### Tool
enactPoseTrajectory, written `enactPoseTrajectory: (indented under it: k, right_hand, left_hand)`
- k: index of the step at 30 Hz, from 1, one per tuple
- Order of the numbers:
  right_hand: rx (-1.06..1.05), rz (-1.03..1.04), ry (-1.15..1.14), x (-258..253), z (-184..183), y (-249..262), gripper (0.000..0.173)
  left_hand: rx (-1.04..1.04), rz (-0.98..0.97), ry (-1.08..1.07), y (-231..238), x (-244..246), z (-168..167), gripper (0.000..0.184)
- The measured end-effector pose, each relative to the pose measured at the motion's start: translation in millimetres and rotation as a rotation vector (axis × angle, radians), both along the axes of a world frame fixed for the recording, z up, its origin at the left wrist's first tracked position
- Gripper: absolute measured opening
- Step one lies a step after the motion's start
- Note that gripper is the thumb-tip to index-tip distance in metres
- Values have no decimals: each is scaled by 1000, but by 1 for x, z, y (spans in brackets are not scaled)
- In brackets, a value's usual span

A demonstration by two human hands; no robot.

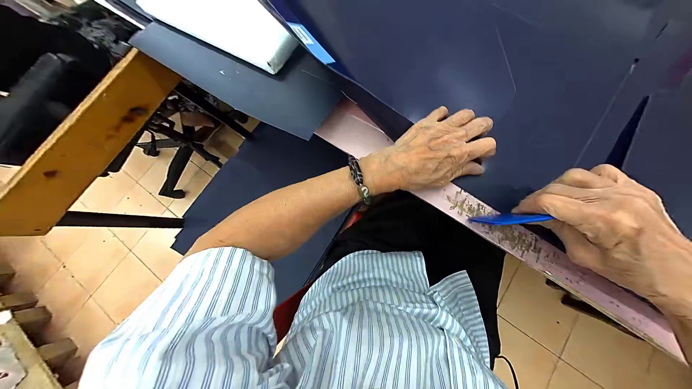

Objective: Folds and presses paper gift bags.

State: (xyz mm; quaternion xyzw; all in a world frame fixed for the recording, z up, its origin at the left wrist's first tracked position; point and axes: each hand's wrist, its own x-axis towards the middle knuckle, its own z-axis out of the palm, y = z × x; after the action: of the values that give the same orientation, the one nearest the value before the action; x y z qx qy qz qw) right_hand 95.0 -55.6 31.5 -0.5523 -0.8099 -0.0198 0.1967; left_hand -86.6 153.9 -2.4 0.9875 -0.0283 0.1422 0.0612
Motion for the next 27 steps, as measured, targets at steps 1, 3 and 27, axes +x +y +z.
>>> enactPoseTrajectory:
  k: [1, 3, 27]
  right_hand:
    - [14, 20, 6, -1, -2, 2, 28]
    - [19, 14, 3, -2, -5, -2, 29]
    - [318, 240, -12, -53, -34, 182, 29]
  left_hand:
    - [44, -1, -8, 1, -9, 4, 33]
    - [139, 51, -1, 11, -39, 23, 30]
    - [181, 225, -60, 103, -82, 32, 23]
